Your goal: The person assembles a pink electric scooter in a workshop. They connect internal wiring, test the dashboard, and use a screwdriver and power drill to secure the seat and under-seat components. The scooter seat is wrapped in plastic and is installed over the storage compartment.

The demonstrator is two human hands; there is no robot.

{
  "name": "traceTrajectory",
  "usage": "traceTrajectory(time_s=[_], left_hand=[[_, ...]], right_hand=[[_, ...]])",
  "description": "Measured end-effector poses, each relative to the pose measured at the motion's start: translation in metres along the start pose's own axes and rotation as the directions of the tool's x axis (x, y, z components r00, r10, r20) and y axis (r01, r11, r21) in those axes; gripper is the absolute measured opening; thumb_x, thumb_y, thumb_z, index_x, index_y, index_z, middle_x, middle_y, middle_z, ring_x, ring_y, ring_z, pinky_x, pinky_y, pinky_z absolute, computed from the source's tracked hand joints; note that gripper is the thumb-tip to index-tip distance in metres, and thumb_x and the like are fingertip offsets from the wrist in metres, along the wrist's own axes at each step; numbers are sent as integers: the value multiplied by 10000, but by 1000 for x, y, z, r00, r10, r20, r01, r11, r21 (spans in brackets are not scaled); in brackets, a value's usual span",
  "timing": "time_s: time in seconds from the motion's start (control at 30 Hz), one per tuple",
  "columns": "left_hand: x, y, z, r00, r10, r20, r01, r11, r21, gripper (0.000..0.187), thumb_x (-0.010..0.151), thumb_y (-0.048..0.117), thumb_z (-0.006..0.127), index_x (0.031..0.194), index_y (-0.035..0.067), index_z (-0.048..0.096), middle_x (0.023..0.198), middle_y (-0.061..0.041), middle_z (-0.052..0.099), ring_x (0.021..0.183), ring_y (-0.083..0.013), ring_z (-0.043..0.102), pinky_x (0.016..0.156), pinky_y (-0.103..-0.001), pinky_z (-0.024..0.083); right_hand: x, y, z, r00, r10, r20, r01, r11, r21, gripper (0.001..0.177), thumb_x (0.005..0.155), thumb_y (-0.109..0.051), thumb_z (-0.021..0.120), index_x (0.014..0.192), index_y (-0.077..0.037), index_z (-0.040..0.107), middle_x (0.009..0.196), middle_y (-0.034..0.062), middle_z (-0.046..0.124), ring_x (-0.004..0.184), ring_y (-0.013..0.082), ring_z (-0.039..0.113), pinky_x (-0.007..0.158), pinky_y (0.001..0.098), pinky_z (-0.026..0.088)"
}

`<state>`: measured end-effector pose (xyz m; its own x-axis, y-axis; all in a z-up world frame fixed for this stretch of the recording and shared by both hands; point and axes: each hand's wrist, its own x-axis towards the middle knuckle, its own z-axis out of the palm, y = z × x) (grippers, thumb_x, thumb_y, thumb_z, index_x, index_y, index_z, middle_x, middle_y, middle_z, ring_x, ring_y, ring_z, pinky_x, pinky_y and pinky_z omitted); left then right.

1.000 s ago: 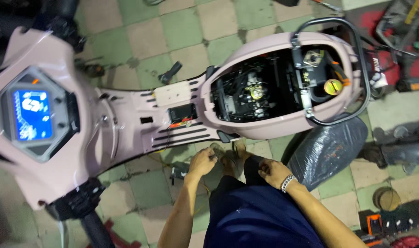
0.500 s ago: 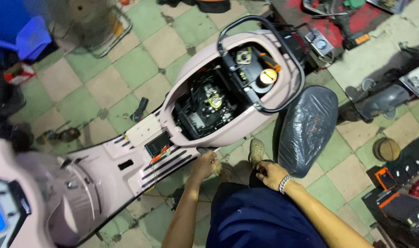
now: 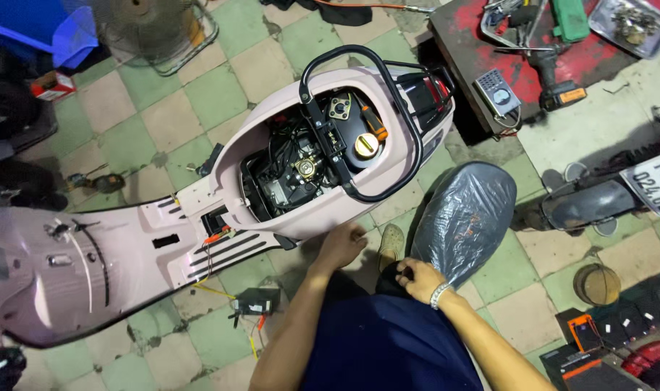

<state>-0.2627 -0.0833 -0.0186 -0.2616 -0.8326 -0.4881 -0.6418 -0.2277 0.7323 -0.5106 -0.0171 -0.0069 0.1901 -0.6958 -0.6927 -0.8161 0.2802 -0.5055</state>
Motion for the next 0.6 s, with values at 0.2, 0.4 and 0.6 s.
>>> traceTrajectory(time_s=[0.2,0.4,0.6], left_hand=[[62,78,-7,808,240,-539,-220,970,102,544,867,298,735,1354,107,584,1276,-177,610,1195,-381,579,1000,-469,458],[199,83,-38,880,7,-475,67,988,138,584,867,469,729,1388,261,569,1291,-205,591,1257,-362,507,1039,-603,282],[241,65,-33,894,-177,-411,-82,837,-540,396,859,429,731,1168,185,773,911,-104,802,863,-180,731,787,-330,525]], right_hand=[[14,21,-34,998,28,-55,-25,998,58,288,844,-269,733,1065,-87,702,899,134,781,875,274,761,818,385,580],[1,-1,-21,990,51,-130,-31,987,155,284,844,-243,710,1079,-83,695,900,114,774,850,277,756,811,386,579],[-9,-2,21,984,132,-119,-103,970,222,311,845,-297,741,1079,-96,701,917,94,769,889,246,746,844,365,566]])
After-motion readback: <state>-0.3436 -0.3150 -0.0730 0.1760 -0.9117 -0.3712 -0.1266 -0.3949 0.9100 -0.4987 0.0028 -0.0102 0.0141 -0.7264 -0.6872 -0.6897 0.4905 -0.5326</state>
